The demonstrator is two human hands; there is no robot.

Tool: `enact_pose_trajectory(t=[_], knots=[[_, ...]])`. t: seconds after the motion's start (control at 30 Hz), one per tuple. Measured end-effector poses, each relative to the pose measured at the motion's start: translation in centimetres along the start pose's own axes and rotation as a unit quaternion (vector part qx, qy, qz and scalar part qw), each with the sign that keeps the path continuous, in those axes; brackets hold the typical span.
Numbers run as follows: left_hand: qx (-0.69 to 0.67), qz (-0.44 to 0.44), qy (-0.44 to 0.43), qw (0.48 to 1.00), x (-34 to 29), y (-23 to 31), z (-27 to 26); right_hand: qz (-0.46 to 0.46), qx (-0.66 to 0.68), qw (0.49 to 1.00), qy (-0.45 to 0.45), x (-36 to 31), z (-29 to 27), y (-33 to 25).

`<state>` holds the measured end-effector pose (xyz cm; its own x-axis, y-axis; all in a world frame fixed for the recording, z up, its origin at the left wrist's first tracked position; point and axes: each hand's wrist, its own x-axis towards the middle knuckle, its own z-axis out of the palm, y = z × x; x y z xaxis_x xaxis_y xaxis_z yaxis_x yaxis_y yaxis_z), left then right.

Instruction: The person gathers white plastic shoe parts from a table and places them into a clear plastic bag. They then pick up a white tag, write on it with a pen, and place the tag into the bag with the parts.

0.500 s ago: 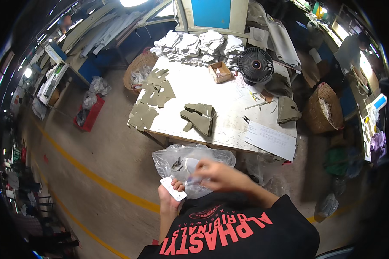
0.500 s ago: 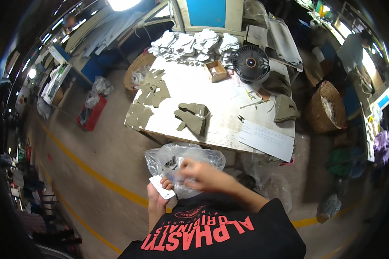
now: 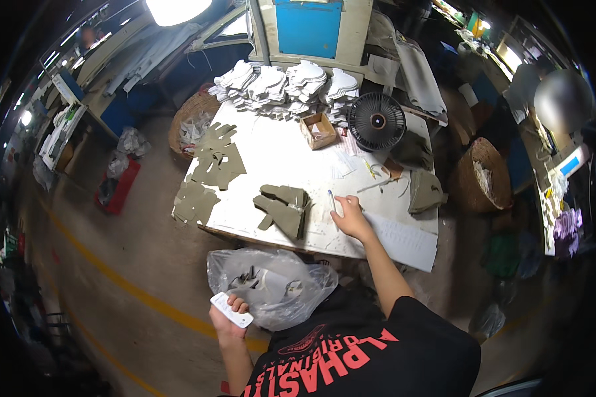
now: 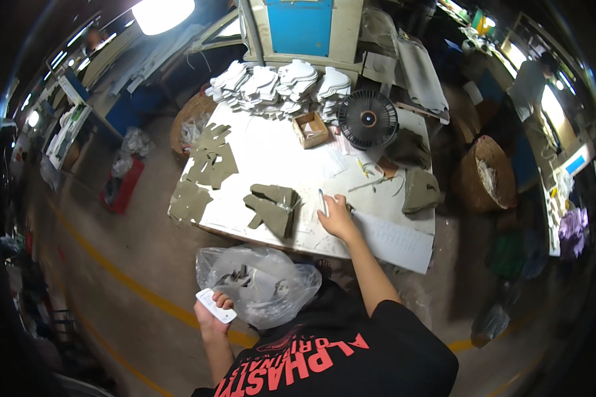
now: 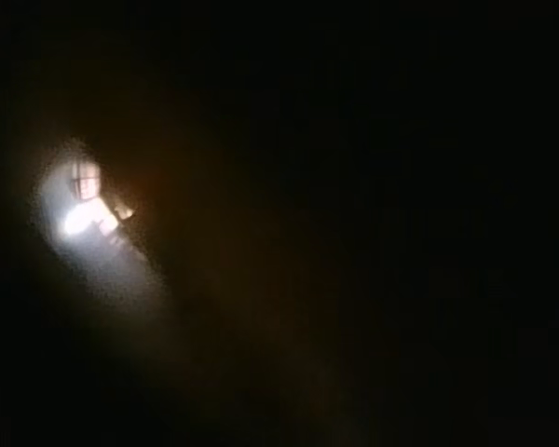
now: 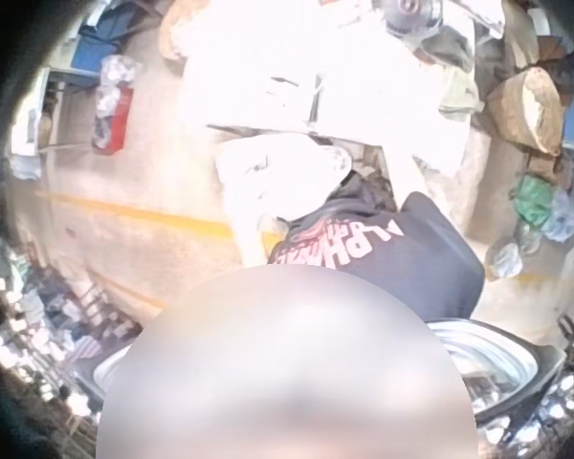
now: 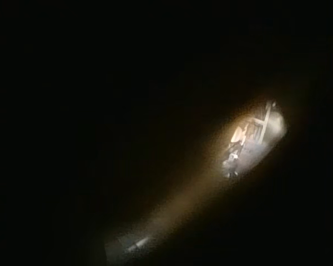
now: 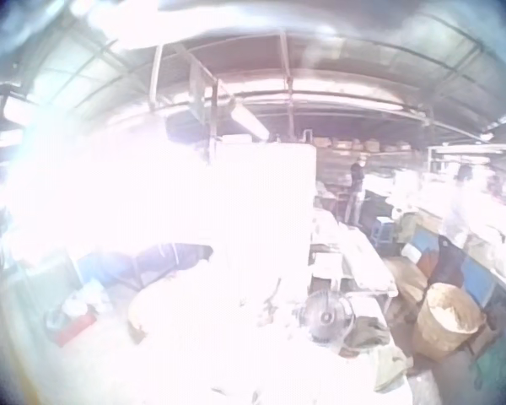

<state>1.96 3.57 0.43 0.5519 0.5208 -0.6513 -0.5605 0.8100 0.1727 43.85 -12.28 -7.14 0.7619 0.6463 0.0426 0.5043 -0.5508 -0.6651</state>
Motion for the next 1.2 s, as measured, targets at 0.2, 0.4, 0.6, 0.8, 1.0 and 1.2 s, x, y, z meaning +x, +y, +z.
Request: enact_pose_trajectory(t=[0.2, 0.4, 0.6, 0.8, 1.0, 1.2], knots=[[-0.004, 0.114, 0.070, 0.991, 0.3, -4.0, 1.2, -0.026, 0.016, 0.988, 0.155, 11.6, -10.6, 4.4], [-0.032, 0.096, 0.125, 0.987, 2.8, -8.0, 3.5, -0.020, 0.073, 0.997, -0.035, 13.7, -13.9, 4.0], [-0.037, 0.110, 0.138, 0.984, 4.4, -7.6, 4.6, -0.133, -0.094, 0.947, 0.279, 17.2, -19.4, 2.2], [-0.026, 0.143, 0.132, 0.981, 6.3, -7.6, 5.3, -0.126, -0.323, 0.938, 0.012, 20.2, -17.6, 0.6], [-0.039, 0.169, 0.128, 0.976, 6.9, -8.1, 4.7, -0.141, -0.427, 0.892, 0.048, 21.4, -16.6, 5.6], [0.030, 0.165, 0.129, 0.977, 4.2, -7.8, 3.9, -0.110, -0.451, 0.883, 0.067, 21.4, -18.8, 8.5]])
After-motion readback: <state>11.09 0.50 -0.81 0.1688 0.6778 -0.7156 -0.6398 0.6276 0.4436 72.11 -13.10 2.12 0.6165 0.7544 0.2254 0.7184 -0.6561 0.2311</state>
